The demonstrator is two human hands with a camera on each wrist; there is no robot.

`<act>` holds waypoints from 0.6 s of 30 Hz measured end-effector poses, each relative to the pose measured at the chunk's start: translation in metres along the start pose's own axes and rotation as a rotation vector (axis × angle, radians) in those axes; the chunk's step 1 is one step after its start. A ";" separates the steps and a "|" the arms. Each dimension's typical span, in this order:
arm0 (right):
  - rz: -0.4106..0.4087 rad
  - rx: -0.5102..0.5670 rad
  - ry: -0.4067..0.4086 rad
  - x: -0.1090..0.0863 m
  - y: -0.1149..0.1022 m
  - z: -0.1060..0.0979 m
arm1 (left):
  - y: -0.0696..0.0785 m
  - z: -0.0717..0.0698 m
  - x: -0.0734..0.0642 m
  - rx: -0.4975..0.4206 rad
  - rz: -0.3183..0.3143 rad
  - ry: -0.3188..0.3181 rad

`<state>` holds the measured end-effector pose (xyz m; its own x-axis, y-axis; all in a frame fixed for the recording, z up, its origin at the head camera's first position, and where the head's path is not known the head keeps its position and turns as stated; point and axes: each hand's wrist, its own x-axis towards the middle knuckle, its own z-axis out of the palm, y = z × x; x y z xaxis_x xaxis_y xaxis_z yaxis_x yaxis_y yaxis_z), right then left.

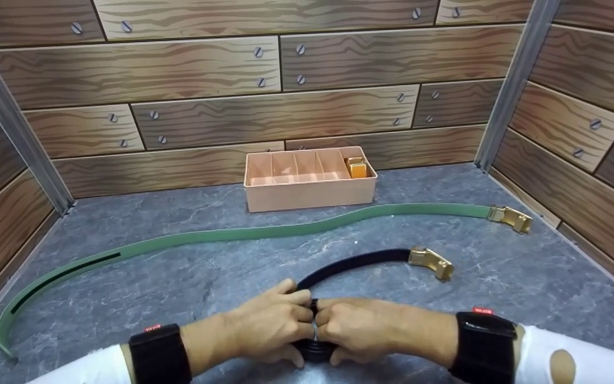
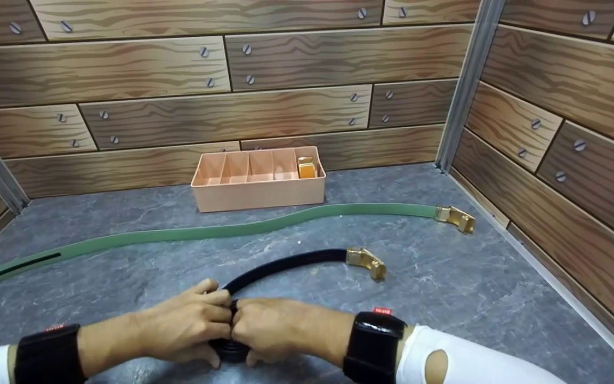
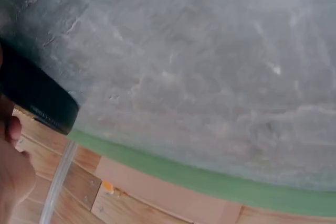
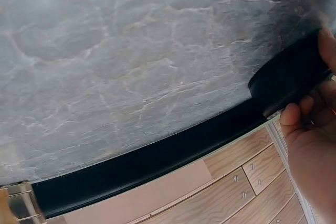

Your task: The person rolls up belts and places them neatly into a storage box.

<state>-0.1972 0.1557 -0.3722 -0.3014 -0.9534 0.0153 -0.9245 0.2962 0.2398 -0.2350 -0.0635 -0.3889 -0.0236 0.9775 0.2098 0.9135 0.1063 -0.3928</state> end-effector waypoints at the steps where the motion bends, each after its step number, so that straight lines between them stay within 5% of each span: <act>1: 0.004 0.016 -0.010 0.000 0.000 -0.001 | -0.002 -0.001 0.000 -0.007 -0.001 -0.020; 5: 0.018 0.008 -0.053 0.001 0.000 -0.004 | -0.011 -0.004 -0.003 0.024 0.021 -0.088; 10: 0.025 -0.077 -0.055 0.000 -0.002 -0.004 | -0.003 0.001 -0.005 0.063 0.021 -0.049; 14: 0.000 -0.058 -0.018 0.001 -0.001 -0.001 | 0.003 0.001 -0.003 0.017 -0.008 -0.026; 18: -0.018 -0.012 -0.015 0.002 0.001 -0.001 | -0.004 -0.004 -0.004 -0.013 -0.024 -0.094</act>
<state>-0.1987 0.1538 -0.3712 -0.2882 -0.9576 -0.0038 -0.9270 0.2780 0.2516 -0.2374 -0.0686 -0.3845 -0.0829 0.9876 0.1336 0.9173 0.1280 -0.3771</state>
